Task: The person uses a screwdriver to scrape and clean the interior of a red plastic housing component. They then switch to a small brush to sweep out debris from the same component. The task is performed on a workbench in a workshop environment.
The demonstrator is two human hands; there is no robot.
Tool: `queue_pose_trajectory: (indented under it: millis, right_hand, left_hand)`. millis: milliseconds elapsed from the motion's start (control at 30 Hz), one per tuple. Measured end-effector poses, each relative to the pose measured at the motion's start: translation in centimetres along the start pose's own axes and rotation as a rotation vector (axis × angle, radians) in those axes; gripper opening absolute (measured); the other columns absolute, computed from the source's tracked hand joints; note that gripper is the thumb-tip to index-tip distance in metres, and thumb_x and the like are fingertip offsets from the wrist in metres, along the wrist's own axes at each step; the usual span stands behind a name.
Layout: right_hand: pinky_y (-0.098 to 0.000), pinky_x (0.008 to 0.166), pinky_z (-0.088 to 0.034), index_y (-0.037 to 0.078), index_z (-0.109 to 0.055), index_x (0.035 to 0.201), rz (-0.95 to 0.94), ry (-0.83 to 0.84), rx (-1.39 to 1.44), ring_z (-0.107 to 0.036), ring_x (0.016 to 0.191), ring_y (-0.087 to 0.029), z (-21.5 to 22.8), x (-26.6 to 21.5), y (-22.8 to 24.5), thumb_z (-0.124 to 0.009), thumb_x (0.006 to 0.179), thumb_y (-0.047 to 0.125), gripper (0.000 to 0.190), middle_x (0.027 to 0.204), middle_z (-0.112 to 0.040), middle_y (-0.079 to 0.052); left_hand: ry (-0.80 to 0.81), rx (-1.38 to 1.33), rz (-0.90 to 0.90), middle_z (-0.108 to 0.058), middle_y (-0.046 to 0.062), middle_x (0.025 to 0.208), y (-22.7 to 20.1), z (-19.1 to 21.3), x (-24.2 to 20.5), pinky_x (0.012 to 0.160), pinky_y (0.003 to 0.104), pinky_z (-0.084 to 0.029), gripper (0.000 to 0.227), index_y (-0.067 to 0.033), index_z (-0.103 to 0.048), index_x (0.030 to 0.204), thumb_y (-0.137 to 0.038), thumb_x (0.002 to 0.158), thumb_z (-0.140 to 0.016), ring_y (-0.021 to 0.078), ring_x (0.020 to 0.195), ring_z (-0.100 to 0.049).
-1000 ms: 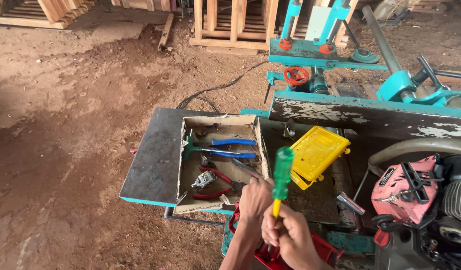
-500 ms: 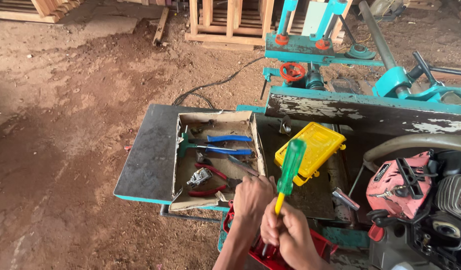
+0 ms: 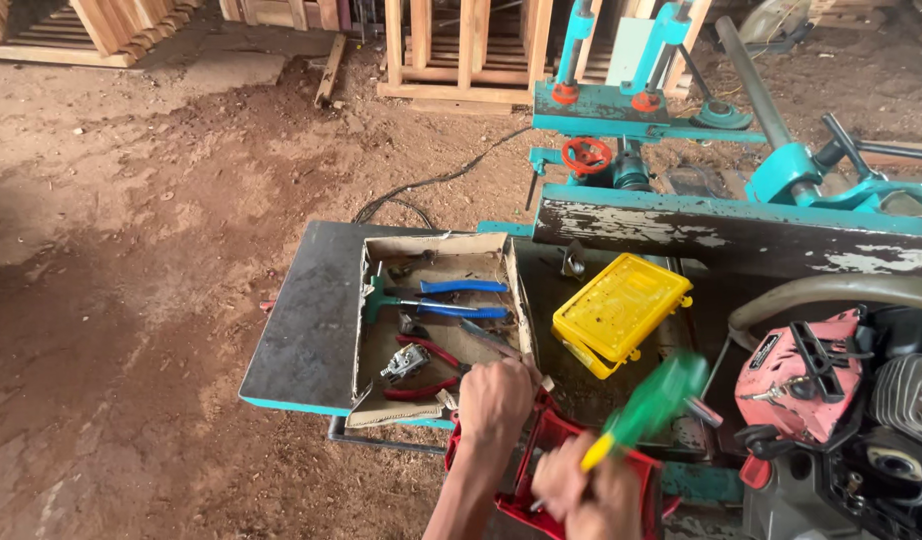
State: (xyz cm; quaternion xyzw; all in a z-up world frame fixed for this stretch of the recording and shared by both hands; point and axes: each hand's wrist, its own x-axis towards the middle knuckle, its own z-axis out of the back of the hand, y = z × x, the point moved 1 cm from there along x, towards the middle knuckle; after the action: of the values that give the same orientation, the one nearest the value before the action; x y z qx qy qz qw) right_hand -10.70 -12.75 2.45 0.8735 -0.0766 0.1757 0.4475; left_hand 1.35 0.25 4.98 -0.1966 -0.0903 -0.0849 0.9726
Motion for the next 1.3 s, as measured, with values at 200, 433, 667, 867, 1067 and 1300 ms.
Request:
queue_pose_trajectory:
  millis: [200,433,667,867,1067,1300]
  right_hand:
    - [-0.0293,0.055,-0.035,0.012,-0.041,0.076,-0.551,-0.723,0.142,-0.031,0.054,-0.013,-0.4,6.7,3.2,-0.036,0.096,0.0,0.024,0.062,-0.035,0.002]
    - [-0.0319,0.056,-0.039,0.009,-0.048,0.083,-0.525,-0.576,0.029,-0.04,0.059,-0.016,2.0,8.5,4.2,-0.038,0.084,-0.012,0.023,0.069,-0.042,-0.002]
    - [-0.0363,0.084,-0.064,0.0,-0.066,0.095,-0.486,-0.084,-0.669,-0.078,0.093,-0.022,-2.3,13.8,11.5,-0.055,0.094,0.007,0.013,0.091,-0.075,-0.012]
    - [-0.0342,0.071,-0.07,-0.004,-0.067,0.097,-0.49,0.185,-0.77,-0.082,0.084,-0.021,-3.0,15.3,13.2,-0.064,0.095,0.02,0.024,0.086,-0.076,-0.012]
    - [-0.0355,0.065,-0.069,0.002,-0.05,0.12,-0.341,0.153,-0.701,-0.082,0.08,-0.025,-1.4,13.6,11.2,-0.072,0.086,0.011,0.041,0.087,-0.078,-0.016]
    - [-0.0372,0.076,-0.069,0.003,-0.037,0.125,0.039,0.232,-0.6,-0.082,0.084,-0.028,-0.6,12.2,12.3,-0.068,0.096,0.005,0.042,0.089,-0.073,-0.017]
  left_hand:
    - [0.118,-0.018,0.038,-0.07,0.016,0.063,-1.2,-0.2,-0.3,0.055,0.041,-0.059,0.052,-0.0068,-0.07,0.067,-0.033,0.107,-0.05,0.0299,0.058,-0.072]
    - [0.052,-0.149,0.061,-0.066,0.02,0.059,-0.9,0.9,-0.9,0.06,0.048,-0.056,0.057,-0.0061,-0.068,0.059,-0.032,0.105,-0.047,0.0379,0.056,-0.068]
    - [0.03,-0.208,-0.01,-0.064,0.022,0.059,-0.3,0.9,-1.7,0.057,0.052,-0.053,0.052,-0.0047,-0.065,0.062,-0.029,0.104,-0.048,0.0423,0.055,-0.065]
    - [-0.015,-0.244,-0.029,-0.064,0.022,0.06,0.1,0.7,-2.1,0.056,0.052,-0.053,0.048,-0.0041,-0.065,0.063,-0.028,0.102,-0.05,0.0425,0.056,-0.065]
    - [-0.06,-0.253,-0.025,-0.065,0.021,0.061,-0.1,0.9,-2.4,0.054,0.051,-0.053,0.045,-0.004,-0.066,0.067,-0.026,0.103,-0.051,0.0419,0.055,-0.065]
    - [-0.107,-0.27,-0.05,-0.065,0.02,0.06,-0.2,0.7,-2.8,0.053,0.052,-0.052,0.043,-0.0037,-0.064,0.067,-0.024,0.102,-0.05,0.0408,0.053,-0.064]
